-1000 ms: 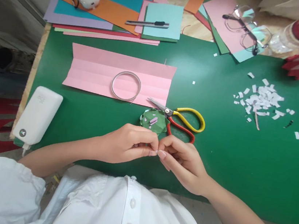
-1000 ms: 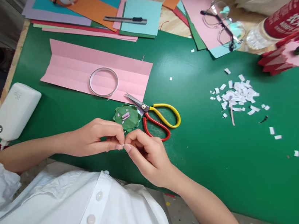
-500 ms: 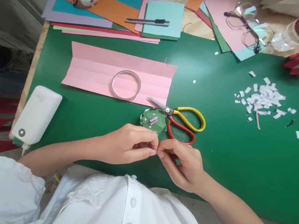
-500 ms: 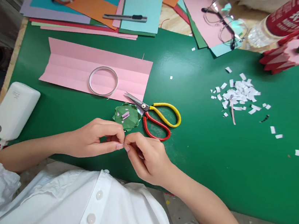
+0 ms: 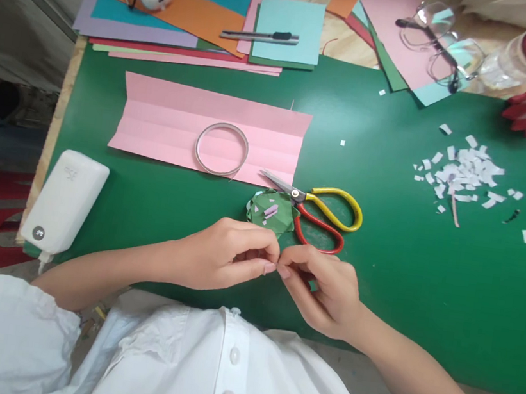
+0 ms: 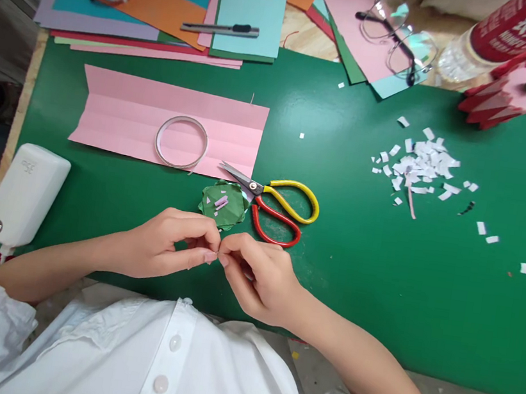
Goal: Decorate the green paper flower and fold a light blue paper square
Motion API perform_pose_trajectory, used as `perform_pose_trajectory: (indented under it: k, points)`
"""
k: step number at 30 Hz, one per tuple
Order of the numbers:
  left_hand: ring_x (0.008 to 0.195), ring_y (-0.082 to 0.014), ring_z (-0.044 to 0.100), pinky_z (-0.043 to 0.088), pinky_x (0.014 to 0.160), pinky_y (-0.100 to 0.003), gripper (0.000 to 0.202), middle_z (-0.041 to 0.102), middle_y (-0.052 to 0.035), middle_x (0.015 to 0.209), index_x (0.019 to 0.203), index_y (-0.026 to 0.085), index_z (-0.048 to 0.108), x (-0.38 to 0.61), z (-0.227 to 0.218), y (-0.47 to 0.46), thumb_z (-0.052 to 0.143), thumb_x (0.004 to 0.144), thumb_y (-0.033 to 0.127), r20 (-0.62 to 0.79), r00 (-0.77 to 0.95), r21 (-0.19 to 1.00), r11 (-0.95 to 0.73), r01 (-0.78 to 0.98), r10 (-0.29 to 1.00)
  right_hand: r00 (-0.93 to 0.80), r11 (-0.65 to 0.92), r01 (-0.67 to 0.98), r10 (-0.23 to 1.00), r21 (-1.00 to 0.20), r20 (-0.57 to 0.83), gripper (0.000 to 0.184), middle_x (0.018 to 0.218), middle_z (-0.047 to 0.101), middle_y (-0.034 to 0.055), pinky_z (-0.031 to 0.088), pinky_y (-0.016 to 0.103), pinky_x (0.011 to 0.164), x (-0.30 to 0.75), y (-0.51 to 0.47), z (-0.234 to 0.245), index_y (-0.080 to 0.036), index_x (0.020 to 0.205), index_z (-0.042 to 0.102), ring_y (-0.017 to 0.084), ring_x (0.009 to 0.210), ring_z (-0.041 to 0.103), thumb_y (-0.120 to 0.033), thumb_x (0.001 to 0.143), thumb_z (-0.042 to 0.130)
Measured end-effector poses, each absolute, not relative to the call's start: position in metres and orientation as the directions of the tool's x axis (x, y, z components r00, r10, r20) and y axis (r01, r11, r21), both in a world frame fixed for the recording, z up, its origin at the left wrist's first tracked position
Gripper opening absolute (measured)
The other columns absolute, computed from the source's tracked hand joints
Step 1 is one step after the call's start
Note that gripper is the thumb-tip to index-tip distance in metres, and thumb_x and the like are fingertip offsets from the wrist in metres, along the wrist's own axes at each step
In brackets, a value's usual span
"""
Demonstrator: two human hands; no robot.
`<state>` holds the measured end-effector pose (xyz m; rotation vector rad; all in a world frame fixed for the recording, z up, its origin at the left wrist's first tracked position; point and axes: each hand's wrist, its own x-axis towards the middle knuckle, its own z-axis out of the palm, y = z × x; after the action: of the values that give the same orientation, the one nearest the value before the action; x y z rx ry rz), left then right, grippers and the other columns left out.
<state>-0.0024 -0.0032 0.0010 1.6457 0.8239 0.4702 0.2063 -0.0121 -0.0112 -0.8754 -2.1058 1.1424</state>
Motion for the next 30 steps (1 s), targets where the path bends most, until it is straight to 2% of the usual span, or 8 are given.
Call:
perform_pose_trajectory:
  k: [3,7,10,16,30]
  points:
    - [0.062,-0.0063,0.052,0.043,0.063,-0.017,0.013,0.06,0.0021,0.074,0.084,0.016,0.057,-0.0025,0.0019,-0.0026,0.051,0.095,0.02,-0.124,0.678,0.969,-0.06,0.241,0.724,-0.62,0.29,0.24,0.78,-0.926,0.084,0.01,0.053,0.042,-0.0087,0.026,0.019,0.041,0.2067,-0.0106,-0.0079,-0.021,0.088,0.05,0.005,0.042,0.03,-0.012,0.092,0.047]
    - [0.063,-0.006,0.052,0.043,0.063,-0.017,0.013,0.061,0.0023,0.074,0.084,0.016,0.057,-0.0027,0.0024,-0.0022,0.051,0.095,0.018,-0.107,0.684,0.971,-0.072,0.228,0.722,-0.634,0.152,0.211,0.773,-0.966,-0.017,0.011,0.052,0.045,-0.0078,0.025,0.02,0.041,0.2073,-0.0098,-0.0068,-0.02,0.086,0.05,0.004,0.042,0.032,-0.02,0.096,0.046]
    - [0.064,-0.0053,0.051,0.042,0.063,-0.016,0.012,0.06,0.0028,0.074,0.084,0.016,0.056,-0.0027,0.0026,-0.0024,0.052,0.095,0.017,-0.094,0.683,0.973,-0.078,0.217,0.725,-0.639,0.109,0.186,0.768,-0.976,-0.036,0.012,0.052,0.047,-0.0075,0.025,0.02,0.042,0.2078,-0.0098,-0.0077,-0.019,0.085,0.05,0.004,0.042,0.033,-0.021,0.097,0.046]
    - [0.066,-0.0059,0.052,0.041,0.063,-0.016,0.012,0.059,0.0026,0.073,0.084,0.016,0.056,-0.0026,0.0021,-0.0027,0.052,0.095,0.017,-0.091,0.683,0.973,-0.083,0.217,0.725,-0.637,0.09,0.175,0.77,-0.98,-0.043,0.011,0.052,0.047,-0.0078,0.025,0.02,0.043,0.2077,-0.0092,-0.0081,-0.019,0.085,0.05,0.004,0.043,0.035,-0.019,0.096,0.047]
    - [0.066,-0.0059,0.052,0.041,0.063,-0.015,0.013,0.06,0.0025,0.073,0.084,0.016,0.057,-0.0032,0.0025,-0.0023,0.052,0.095,0.019,-0.108,0.681,0.973,-0.063,0.222,0.724,-0.64,0.159,0.163,0.769,-0.974,0.018,0.009,0.052,0.045,-0.0091,0.024,0.019,0.043,0.2072,-0.0091,-0.0089,-0.019,0.086,0.05,0.003,0.043,0.03,-0.014,0.094,0.048]
